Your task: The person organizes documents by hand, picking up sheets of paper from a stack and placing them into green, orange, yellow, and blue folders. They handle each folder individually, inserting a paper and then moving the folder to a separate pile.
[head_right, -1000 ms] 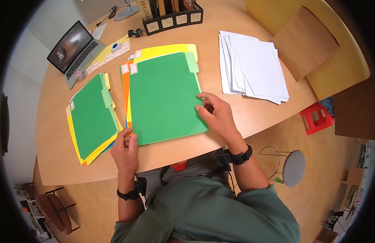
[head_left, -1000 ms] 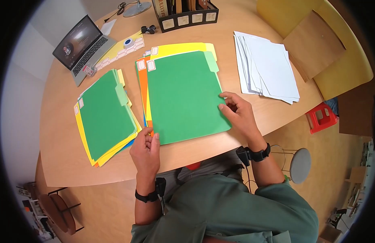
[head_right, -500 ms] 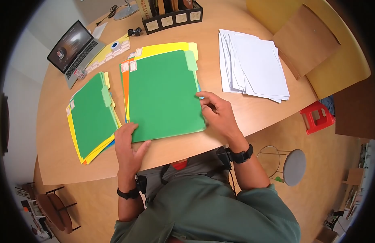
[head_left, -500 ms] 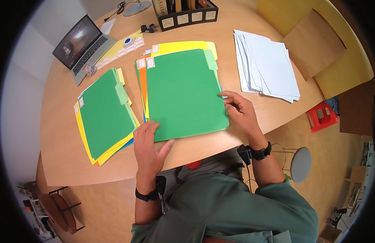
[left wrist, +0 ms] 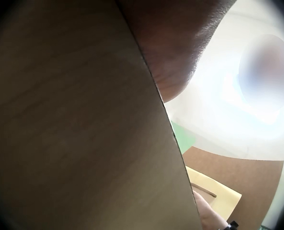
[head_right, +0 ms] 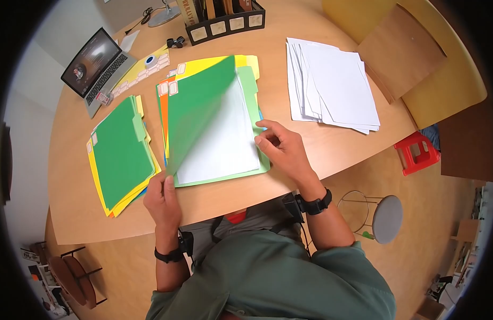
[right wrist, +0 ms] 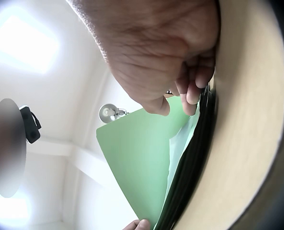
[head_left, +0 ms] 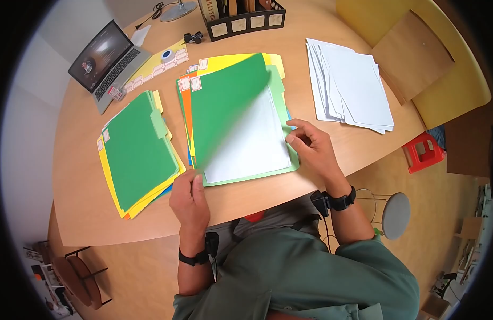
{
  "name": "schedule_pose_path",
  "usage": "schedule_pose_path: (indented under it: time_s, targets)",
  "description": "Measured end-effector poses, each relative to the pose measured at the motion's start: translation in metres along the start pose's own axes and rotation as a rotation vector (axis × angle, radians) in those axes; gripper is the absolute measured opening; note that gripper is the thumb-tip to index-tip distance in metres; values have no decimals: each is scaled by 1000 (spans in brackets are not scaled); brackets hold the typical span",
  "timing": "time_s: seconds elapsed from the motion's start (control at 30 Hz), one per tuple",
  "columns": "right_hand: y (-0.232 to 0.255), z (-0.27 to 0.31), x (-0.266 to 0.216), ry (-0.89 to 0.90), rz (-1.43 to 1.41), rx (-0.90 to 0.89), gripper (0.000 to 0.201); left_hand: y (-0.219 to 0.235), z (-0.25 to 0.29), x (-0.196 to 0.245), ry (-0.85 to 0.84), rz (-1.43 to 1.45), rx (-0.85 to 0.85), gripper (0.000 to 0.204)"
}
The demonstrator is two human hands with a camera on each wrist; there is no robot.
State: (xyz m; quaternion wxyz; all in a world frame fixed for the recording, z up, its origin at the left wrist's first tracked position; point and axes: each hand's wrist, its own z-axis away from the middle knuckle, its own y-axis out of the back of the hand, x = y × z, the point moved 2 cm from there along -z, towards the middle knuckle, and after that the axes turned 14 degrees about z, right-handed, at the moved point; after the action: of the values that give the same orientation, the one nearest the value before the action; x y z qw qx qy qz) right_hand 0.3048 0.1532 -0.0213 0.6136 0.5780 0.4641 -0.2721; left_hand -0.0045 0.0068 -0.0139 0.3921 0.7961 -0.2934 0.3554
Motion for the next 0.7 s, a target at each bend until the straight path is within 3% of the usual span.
schedule_pose_path:
  time_s: [0.13, 0.27, 0.47, 0.53, 0.57, 0.63, 0.7]
  targets:
    - [-1, 1, -4, -17, 8, -16, 35, 3, 2, -1, 153, 41, 42, 14]
    - [-1, 0, -5, 1, 46, -10, 33, 1, -1, -2, 133, 102, 72, 13]
    - [-1, 0, -6, 8, 52, -11, 32, -1, -5, 5, 263, 149, 37, 16]
    - [-1, 0, -7, 11, 54, -12, 32, 0, -6, 2, 100, 16, -32, 22]
    - [0, 1, -8, 10, 54, -11, 32, 0, -6, -2, 99, 16, -33, 22]
    - [0, 1, -9, 15, 64, -9, 32, -1, -5, -5, -71, -71, 23, 27]
    - [-1, 1, -9, 17, 61, -9, 32, 0, -4, -4, -20, -53, 26, 27]
